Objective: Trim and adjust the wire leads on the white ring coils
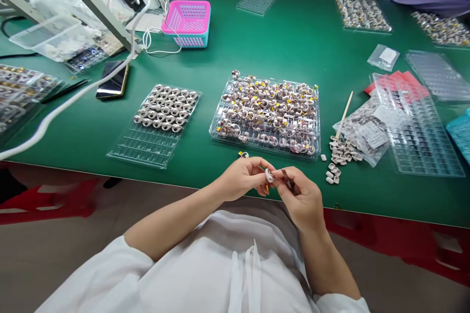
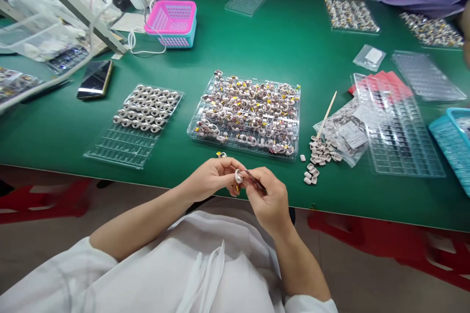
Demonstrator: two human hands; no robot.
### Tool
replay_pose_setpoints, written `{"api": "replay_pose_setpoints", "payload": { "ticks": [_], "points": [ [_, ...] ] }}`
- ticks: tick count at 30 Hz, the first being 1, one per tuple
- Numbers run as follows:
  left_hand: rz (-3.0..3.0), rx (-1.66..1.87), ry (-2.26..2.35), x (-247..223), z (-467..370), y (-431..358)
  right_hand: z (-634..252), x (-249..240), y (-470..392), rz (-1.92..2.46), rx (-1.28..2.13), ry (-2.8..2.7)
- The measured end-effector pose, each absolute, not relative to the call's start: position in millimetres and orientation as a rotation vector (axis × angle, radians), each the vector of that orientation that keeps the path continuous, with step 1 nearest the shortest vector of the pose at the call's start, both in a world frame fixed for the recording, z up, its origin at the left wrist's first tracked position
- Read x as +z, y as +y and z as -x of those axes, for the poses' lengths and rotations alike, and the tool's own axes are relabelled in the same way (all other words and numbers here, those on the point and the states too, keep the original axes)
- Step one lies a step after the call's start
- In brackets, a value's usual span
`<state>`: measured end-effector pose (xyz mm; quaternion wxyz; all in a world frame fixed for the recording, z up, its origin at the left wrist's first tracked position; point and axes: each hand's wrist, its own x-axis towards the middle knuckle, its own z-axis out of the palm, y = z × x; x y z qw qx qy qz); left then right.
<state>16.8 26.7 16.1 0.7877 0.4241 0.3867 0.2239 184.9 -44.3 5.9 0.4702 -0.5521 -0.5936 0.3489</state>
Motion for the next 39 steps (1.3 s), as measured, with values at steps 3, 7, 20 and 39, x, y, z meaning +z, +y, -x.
{"api": "replay_pose_setpoints", "payload": {
  "ticks": [3,7,20,39],
  "points": [
    [-0.857,0.455,0.804,15.9,-16.2,29.1,-181.6,1.3,-45.0,1.358,0.928,-1.346],
    [-0.796,0.472,0.798,13.3,-15.2,31.0,-177.6,-2.4,-44.0,1.355,0.914,-1.323],
    [-0.804,0.243,0.801,18.9,-10.8,40.5,-198.7,17.0,-35.9,1.253,0.899,-1.774],
    [-1.089,0.533,0.804,6.0,-13.3,25.4,-192.2,1.4,-38.1,1.536,1.168,-1.207]
  ]
}}
